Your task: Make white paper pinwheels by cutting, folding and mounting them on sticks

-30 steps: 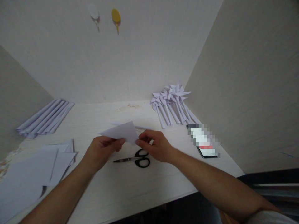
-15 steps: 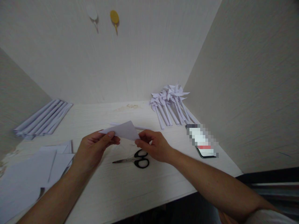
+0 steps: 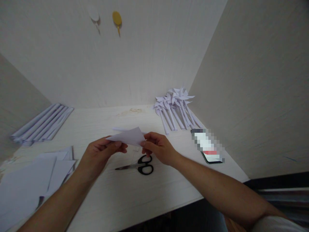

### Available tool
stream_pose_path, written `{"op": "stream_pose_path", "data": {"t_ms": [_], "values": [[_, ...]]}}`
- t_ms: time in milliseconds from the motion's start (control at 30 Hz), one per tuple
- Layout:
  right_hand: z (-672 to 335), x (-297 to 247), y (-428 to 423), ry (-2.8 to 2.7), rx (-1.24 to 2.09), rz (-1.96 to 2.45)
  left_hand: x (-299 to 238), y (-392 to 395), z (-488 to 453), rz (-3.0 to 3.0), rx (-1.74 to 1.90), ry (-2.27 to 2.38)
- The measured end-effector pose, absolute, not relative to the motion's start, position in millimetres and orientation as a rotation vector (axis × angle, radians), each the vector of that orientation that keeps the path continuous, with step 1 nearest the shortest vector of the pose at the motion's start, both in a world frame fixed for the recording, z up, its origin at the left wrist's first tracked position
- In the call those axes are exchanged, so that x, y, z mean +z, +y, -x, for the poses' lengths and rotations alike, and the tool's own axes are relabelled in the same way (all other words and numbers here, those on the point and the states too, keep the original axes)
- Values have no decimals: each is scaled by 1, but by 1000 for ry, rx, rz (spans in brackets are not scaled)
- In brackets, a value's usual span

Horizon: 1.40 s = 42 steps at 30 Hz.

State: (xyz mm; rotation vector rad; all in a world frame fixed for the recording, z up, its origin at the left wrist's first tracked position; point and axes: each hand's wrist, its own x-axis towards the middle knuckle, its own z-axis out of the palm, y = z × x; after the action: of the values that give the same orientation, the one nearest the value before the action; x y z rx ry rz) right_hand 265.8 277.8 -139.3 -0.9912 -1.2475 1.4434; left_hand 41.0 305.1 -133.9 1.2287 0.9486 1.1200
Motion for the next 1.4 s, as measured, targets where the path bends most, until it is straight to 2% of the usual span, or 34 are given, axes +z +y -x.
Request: {"op": "stream_pose_path", "data": {"t_ms": [200,333,467,767,1133,1300,1400], "values": [[-266,-144,275,-1323,1287,1067,-123,302,-43,-1106,1083,870],[-269,-141,270,-1476,1108,1097,-126,308,-43,-1109,1065,1016],[-269,-139,266,-1514,1104,1118,-128,310,-44,-1145,1062,1112],[-270,-129,257,-1716,996,781,-131,310,-41,-1215,1069,1130],[-265,-128,259,-1785,737,949,-131,309,-41,-1122,1155,1124],[-262,-129,259,-1763,556,927,-125,300,-44,-1487,1043,1238],[-261,-131,260,-1781,461,916,-123,293,-49,-1663,944,1123]]}}
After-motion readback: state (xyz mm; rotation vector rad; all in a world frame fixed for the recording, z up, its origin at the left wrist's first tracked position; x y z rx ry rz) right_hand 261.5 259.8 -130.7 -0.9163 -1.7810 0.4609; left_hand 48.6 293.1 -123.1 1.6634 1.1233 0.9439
